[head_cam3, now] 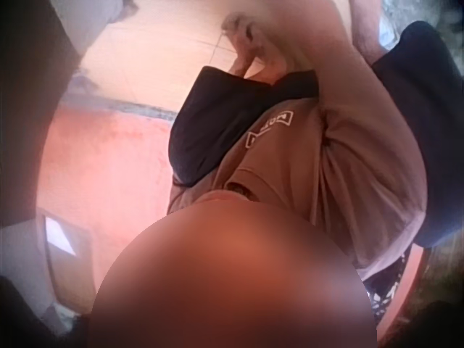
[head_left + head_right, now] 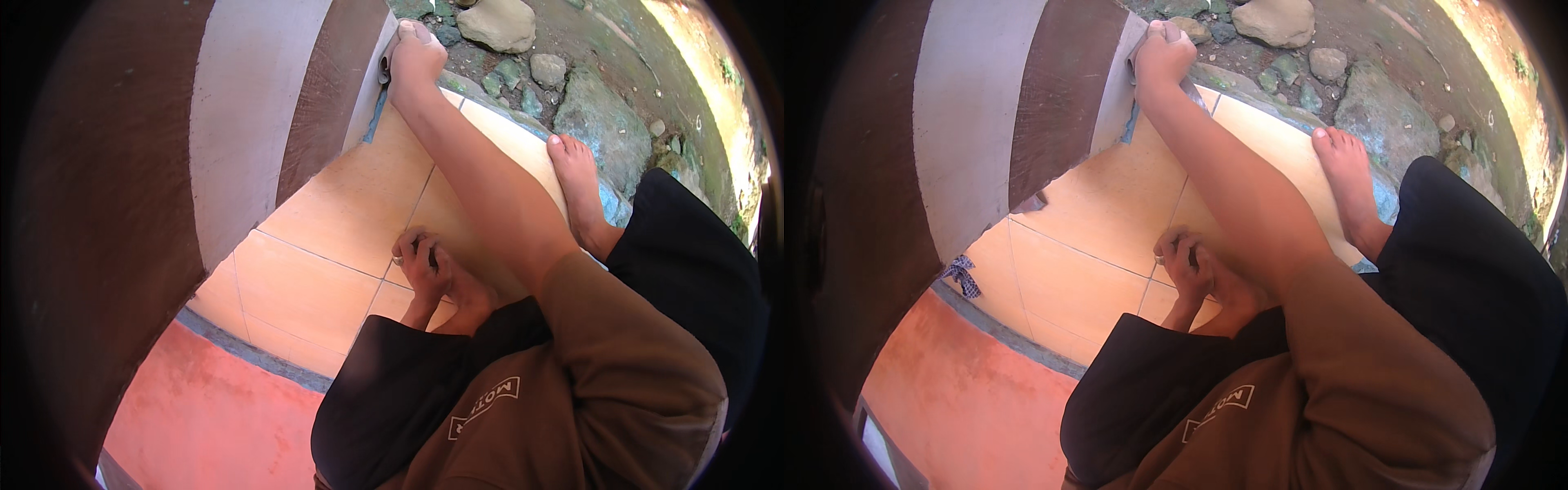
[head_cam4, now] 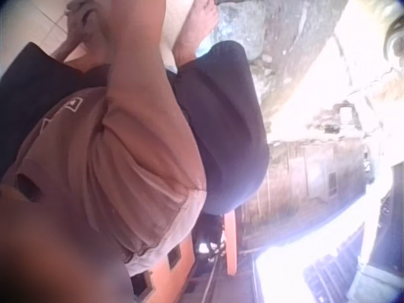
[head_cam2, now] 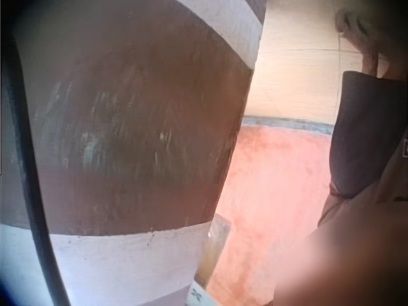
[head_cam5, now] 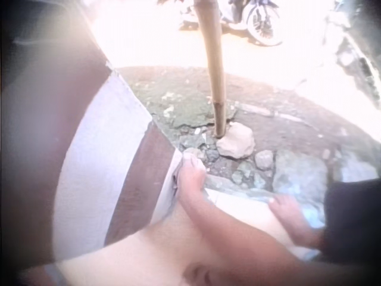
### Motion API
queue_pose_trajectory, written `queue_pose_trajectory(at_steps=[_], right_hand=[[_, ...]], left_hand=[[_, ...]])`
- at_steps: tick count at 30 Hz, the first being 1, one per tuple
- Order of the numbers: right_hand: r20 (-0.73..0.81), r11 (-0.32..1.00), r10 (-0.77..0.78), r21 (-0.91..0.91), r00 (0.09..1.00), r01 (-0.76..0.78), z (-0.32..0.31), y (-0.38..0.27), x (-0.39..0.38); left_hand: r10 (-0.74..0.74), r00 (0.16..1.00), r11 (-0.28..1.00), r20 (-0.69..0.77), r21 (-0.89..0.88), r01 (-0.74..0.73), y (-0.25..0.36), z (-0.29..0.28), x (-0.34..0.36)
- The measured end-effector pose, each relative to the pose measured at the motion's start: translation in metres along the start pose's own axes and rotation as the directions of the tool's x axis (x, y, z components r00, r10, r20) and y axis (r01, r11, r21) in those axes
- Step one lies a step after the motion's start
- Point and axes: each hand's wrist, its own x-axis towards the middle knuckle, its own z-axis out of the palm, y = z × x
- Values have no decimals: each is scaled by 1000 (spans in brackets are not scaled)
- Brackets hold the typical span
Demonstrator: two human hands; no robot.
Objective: The person smooths a vertical wall surface using a small rectangular tool, repeatedly rubbing and scraping the surface to refine its finish. The person works on a section of the wall that has alternating dark and light bands.
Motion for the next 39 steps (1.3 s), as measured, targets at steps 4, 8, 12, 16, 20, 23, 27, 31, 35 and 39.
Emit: queue_pose_trajectory(at_steps=[4,8,12,16,20,23,27,31,35,39], right_hand=[[58,996,63,-70,996,-59,11,-26,-56],[32,996,-41,-73,999,44,0,-14,-14],[55,995,97,-21,994,-96,8,-30,-39],[49,995,-32,-88,998,37,-4,-13,-16],[-25,995,96,30,995,-95,8,-19,-20],[28,999,-24,-34,999,25,9,-19,-34],[-45,996,28,-79,999,-32,6,-10,-10],[-12,999,45,-15,999,-45,12,-16,-13],[-16,999,21,-34,1000,-22,12,-22,-5],[11,993,113,-19,994,-113,15,-27,4]], left_hand=[[-26,1000,1000,-11,-5,26,-7,-7,-6],[-22,1000,999,2,-27,22,0,2,-1],[-14,1000,1000,-8,-11,13,-8,-1,-4],[-28,1000,999,9,-23,28,0,2,-2],[-10,1000,1000,7,-3,10,-5,-2,-5],[-27,1000,1000,7,-7,27,-3,-2,-3],[-14,1000,1000,12,10,14,-3,1,-5],[9,1000,1000,7,22,-9,-2,-4,-2],[-13,1000,1000,22,-3,13,-2,-1,-5],[-5,1000,1000,2,-4,5,-2,-2,0]])
